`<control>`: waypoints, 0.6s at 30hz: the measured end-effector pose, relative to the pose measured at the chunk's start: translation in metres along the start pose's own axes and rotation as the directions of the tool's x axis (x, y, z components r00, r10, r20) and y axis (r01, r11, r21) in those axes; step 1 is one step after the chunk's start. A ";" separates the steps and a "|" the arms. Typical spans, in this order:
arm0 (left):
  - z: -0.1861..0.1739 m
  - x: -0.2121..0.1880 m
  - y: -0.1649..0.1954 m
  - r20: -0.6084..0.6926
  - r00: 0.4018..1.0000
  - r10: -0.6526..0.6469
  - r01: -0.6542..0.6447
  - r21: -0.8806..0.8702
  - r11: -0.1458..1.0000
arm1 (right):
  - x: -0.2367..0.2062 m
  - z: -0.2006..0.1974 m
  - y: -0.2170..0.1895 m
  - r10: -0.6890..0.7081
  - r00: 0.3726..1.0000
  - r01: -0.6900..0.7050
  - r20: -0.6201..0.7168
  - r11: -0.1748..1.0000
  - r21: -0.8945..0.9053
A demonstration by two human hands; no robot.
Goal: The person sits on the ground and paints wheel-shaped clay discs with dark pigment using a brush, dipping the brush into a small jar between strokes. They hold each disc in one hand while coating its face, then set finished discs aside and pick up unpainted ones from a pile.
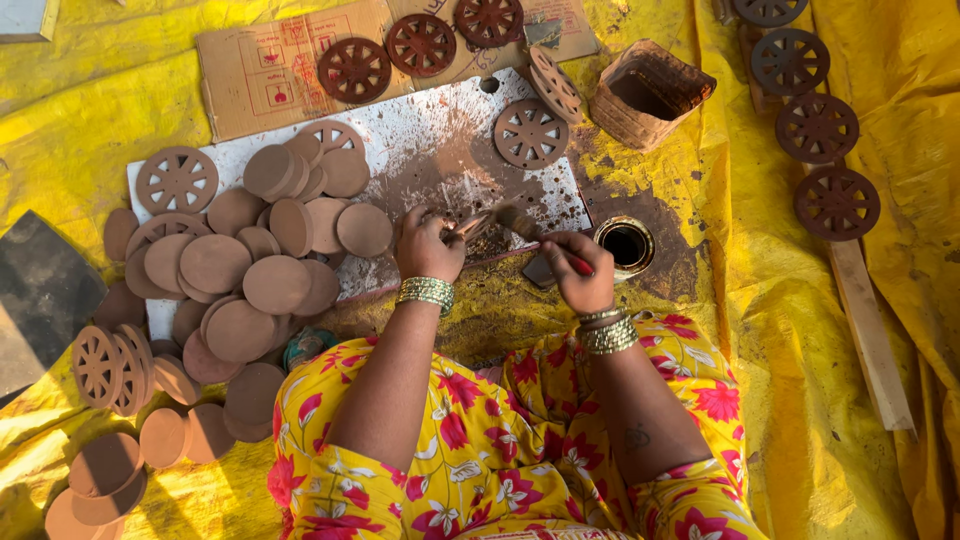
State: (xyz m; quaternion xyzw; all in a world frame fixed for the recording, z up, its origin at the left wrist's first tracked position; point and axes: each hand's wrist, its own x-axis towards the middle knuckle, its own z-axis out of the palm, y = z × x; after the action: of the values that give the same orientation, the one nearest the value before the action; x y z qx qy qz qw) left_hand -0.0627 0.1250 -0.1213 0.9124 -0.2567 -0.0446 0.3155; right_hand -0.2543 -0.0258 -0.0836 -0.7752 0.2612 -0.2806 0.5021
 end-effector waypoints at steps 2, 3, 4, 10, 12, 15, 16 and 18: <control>-0.003 0.000 0.001 -0.001 1.000 -0.001 0.001 -0.020 1.000 | -0.004 0.003 0.000 -0.001 1.000 0.001 0.029 1.000 -0.004; -0.003 -0.001 0.001 -0.006 1.000 -0.006 0.006 -0.007 1.000 | -0.007 0.005 -0.001 -0.036 0.998 0.034 0.053 0.999 0.025; -0.003 -0.001 0.001 -0.011 1.000 -0.011 0.011 0.009 1.000 | -0.009 0.007 -0.003 -0.070 0.995 0.065 0.076 0.996 0.058; 0.005 0.000 0.000 -0.052 0.998 0.045 -0.046 -0.024 0.999 | -0.012 0.003 -0.023 -0.156 0.988 0.156 -0.013 0.988 0.001; 0.008 -0.001 0.000 -0.049 0.997 0.060 -0.061 -0.018 0.998 | -0.013 -0.001 -0.029 -0.192 0.980 0.193 0.042 0.981 -0.026; 0.009 -0.003 0.001 -0.046 0.995 0.086 -0.086 0.008 0.996 | -0.010 -0.003 -0.037 -0.264 0.952 0.279 0.157 0.956 -0.086; 0.010 -0.004 0.001 -0.042 0.996 0.082 -0.082 0.008 0.997 | -0.007 -0.003 -0.039 -0.310 0.938 0.332 0.158 0.933 -0.140; 0.009 -0.004 0.001 -0.049 0.996 0.080 -0.080 0.007 0.997 | -0.006 -0.004 -0.043 -0.338 0.933 0.357 0.126 0.914 -0.191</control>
State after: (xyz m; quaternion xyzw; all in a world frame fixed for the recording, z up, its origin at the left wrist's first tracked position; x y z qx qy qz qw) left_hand -0.0689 0.1214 -0.1286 0.9031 -0.2853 -0.0087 0.3208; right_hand -0.2562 -0.0084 -0.0442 -0.8698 0.1246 -0.3010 0.3705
